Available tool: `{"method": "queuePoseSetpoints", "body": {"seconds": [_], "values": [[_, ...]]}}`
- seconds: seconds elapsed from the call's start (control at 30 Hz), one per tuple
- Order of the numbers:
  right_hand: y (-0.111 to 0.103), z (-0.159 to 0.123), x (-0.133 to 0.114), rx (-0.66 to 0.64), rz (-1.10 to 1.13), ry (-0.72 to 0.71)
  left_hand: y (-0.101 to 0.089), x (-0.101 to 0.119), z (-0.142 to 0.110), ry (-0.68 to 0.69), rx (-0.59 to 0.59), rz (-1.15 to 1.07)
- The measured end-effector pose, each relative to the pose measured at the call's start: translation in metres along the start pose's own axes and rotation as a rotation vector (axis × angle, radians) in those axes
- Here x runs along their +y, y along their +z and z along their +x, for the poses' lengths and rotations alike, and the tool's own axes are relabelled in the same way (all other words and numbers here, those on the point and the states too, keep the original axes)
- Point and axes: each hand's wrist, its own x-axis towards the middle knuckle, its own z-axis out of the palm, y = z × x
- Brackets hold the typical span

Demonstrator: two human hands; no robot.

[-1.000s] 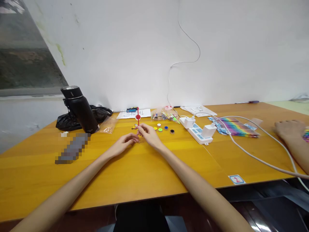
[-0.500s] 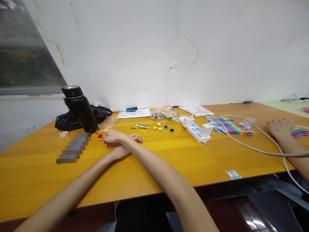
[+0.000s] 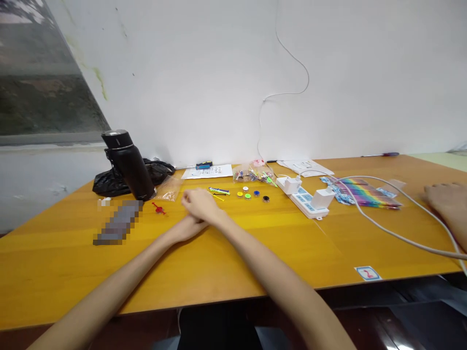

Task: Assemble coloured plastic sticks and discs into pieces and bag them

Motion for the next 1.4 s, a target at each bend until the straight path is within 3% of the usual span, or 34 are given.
{"method": "queuePoseSetpoints", "body": {"seconds": [0.07, 0.2, 0.27, 0.37, 0.63, 0.8, 0.9, 1.0, 1.17, 1.27, 1.4], "values": [[-0.033, -0.014, 0.031, 0.121, -0.082, -0.028, -0.001, 0.006, -0.002, 0.053, -0.052, 0.172], [-0.089, -0.053, 0.106, 0.268, -0.175, 0.117, -0.004, 0.016, -0.003, 0.124, -0.108, 0.325], [-0.104, -0.072, 0.134, 0.345, -0.253, 0.221, -0.004, 0.018, -0.003, 0.111, -0.116, 0.328], [-0.109, -0.088, 0.15, 0.348, -0.355, 0.256, -0.005, 0.019, -0.003, 0.086, -0.123, 0.331], [-0.084, -0.086, 0.144, 0.208, -0.452, 0.197, -0.006, 0.018, -0.002, 0.082, -0.112, 0.329], [-0.084, -0.086, 0.146, 0.229, -0.409, 0.227, -0.005, 0.021, -0.002, 0.063, -0.107, 0.28], [-0.085, -0.084, 0.139, 0.317, -0.308, 0.235, -0.005, 0.015, -0.001, -0.01, -0.055, 0.176], [-0.078, -0.081, 0.122, 0.335, -0.035, 0.127, -0.005, 0.004, 0.004, -0.105, 0.035, -0.047], [-0.042, -0.078, 0.082, 0.125, 0.307, -0.093, -0.009, -0.002, 0.01, -0.148, 0.072, -0.34], [-0.026, -0.077, 0.073, 0.012, 0.332, -0.14, -0.01, 0.002, 0.009, -0.128, 0.042, -0.279], [-0.022, -0.076, 0.076, -0.012, 0.265, -0.16, -0.009, 0.0, 0.009, -0.111, 0.058, -0.224]]}}
